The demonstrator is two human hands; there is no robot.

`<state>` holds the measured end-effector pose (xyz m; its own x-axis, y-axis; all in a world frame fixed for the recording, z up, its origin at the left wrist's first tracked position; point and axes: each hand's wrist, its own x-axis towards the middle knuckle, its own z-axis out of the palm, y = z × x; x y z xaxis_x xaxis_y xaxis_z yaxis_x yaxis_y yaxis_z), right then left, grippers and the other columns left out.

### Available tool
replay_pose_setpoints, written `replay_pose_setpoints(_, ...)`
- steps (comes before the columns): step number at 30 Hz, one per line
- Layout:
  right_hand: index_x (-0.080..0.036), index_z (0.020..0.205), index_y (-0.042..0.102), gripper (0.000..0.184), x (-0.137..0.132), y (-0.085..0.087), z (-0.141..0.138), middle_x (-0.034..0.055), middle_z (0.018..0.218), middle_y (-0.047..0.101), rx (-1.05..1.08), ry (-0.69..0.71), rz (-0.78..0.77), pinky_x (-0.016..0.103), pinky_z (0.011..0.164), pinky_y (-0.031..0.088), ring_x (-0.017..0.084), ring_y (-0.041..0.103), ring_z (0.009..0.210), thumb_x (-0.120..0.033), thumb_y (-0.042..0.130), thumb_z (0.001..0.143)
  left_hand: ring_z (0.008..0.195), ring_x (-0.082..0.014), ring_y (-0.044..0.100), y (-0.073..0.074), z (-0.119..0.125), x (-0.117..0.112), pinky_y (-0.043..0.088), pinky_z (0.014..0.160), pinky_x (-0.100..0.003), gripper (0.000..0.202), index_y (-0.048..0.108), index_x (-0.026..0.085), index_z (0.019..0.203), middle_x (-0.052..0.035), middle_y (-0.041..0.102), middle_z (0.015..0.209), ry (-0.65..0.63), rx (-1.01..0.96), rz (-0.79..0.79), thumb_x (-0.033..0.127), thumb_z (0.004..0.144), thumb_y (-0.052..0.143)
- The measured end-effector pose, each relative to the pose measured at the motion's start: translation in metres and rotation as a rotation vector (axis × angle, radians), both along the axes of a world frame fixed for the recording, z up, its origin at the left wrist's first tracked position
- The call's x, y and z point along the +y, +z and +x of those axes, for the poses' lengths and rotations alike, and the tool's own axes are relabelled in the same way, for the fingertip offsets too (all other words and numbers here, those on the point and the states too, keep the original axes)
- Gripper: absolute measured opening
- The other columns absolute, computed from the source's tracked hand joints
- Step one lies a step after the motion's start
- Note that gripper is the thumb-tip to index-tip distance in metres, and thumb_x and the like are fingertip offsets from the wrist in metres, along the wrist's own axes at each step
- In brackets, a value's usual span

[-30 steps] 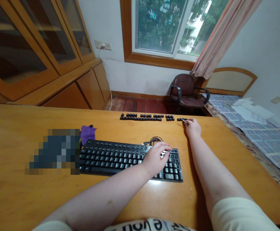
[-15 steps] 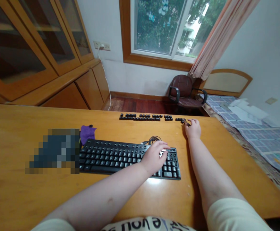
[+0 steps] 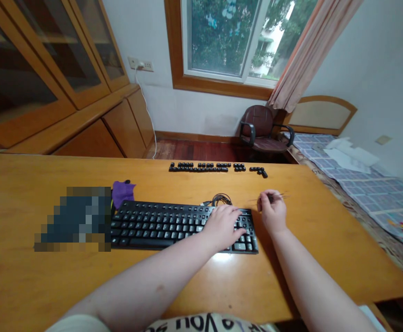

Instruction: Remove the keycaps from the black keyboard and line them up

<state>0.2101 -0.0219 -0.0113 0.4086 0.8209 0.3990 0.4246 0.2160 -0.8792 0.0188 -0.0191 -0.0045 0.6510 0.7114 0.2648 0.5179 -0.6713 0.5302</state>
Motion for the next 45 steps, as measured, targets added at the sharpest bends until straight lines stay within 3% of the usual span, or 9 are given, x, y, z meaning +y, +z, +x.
replay_pose_setpoints(3, -0.019, 0.079, 0.051, 0.017, -0.007, 0.011, -0.004, -0.0045, 0.048, 0.054, 0.011, 0.278, -0.199, 0.024, 0.046, 0.04, 0.013, 0.052, 0.042, -0.031, 0.063, 0.075, 0.111, -0.0264, 0.047, 0.001, 0.0, 0.001, 0.037, 0.095, -0.042, 0.05, 0.054, 0.021, 0.114, -0.0065, 0.057, 0.117, -0.001, 0.014, -0.017, 0.045, 0.071, 0.066)
replay_pose_setpoints(6, -0.018, 0.072, 0.053, 0.018, -0.01, 0.014, 0.0, -0.0011, 0.051, 0.058, -0.021, 0.433, -0.27, 0.024, 0.042, 0.041, 0.013, 0.054, 0.041, -0.033, 0.056, 0.08, 0.109, -0.0265, 0.049, 0.003, 0.0, 0.001, 0.038, 0.094, -0.041, 0.056, 0.053, 0.021, 0.115, -0.0072, 0.058, 0.115, 0.001, 0.025, -0.048, 0.048, 0.068, 0.069)
replay_pose_setpoints(9, -0.018, 0.071, 0.052, 0.025, -0.013, 0.012, 0.001, 0.0003, 0.054, 0.059, -0.02, 0.473, -0.276, 0.023, 0.038, 0.039, 0.012, 0.054, 0.038, -0.038, 0.047, 0.085, 0.108, -0.0268, 0.049, 0.005, 0.0, 0.001, 0.038, 0.094, -0.041, 0.063, 0.052, 0.021, 0.116, -0.0071, 0.058, 0.115, 0.003, 0.03, -0.063, 0.05, 0.064, 0.071)
replay_pose_setpoints(19, -0.02, 0.065, 0.05, 0.028, -0.01, 0.013, -0.018, -0.0022, 0.044, 0.053, -0.311, 0.454, -0.381, 0.023, 0.044, 0.04, 0.012, 0.053, 0.039, -0.036, 0.045, 0.087, 0.108, -0.0266, 0.05, 0.007, 0.001, 0.002, 0.039, 0.094, -0.041, 0.061, 0.055, 0.02, 0.113, -0.0058, 0.058, 0.117, 0.004, 0.05, -0.085, 0.051, 0.062, 0.071)
replay_pose_setpoints(29, -0.019, 0.054, 0.05, 0.03, -0.012, 0.017, -0.027, 0.0008, 0.052, 0.054, -0.472, 0.69, -0.083, 0.023, 0.05, 0.039, 0.011, 0.05, 0.05, -0.027, 0.05, 0.083, 0.106, -0.0269, 0.051, 0.008, 0.001, 0.001, 0.039, 0.094, -0.04, 0.058, 0.057, 0.021, 0.111, -0.0058, 0.059, 0.115, 0.018, 0.034, -0.126, 0.043, 0.061, 0.074)
replay_pose_setpoints(36, -0.018, 0.056, 0.054, 0.03, -0.014, 0.017, -0.031, 0.0017, 0.053, 0.056, -0.312, 0.554, -0.112, 0.025, 0.054, 0.042, 0.014, 0.053, 0.053, -0.029, 0.05, 0.083, 0.106, -0.0273, 0.051, 0.009, 0.002, 0.001, 0.04, 0.093, -0.041, 0.06, 0.057, 0.021, 0.111, -0.006, 0.059, 0.114, 0.04, 0.033, -0.126, 0.043, 0.059, 0.075)
replay_pose_setpoints(41, -0.018, 0.049, 0.046, 0.037, -0.017, 0.015, -0.041, -0.0017, 0.047, 0.046, -0.267, 0.418, -0.151, 0.024, 0.049, 0.037, 0.011, 0.044, 0.047, -0.032, 0.049, 0.083, 0.104, -0.027, 0.052, 0.008, 0.003, 0.001, 0.04, 0.092, -0.041, 0.058, 0.058, 0.022, 0.108, -0.0059, 0.059, 0.113, 0.05, 0.029, -0.124, 0.042, 0.057, 0.076)
replay_pose_setpoints(45, -0.018, 0.048, 0.041, 0.038, -0.018, 0.013, -0.049, -0.0033, 0.046, 0.041, -0.303, 0.43, -0.217, 0.022, 0.046, 0.034, 0.009, 0.04, 0.046, -0.034, 0.054, 0.08, 0.098, -0.0252, 0.054, 0.009, 0.004, 0.001, 0.043, 0.088, -0.038, 0.049, 0.059, 0.021, 0.103, -0.0048, 0.062, 0.104, 0.056, -0.004, -0.132, 0.041, 0.06, 0.074)
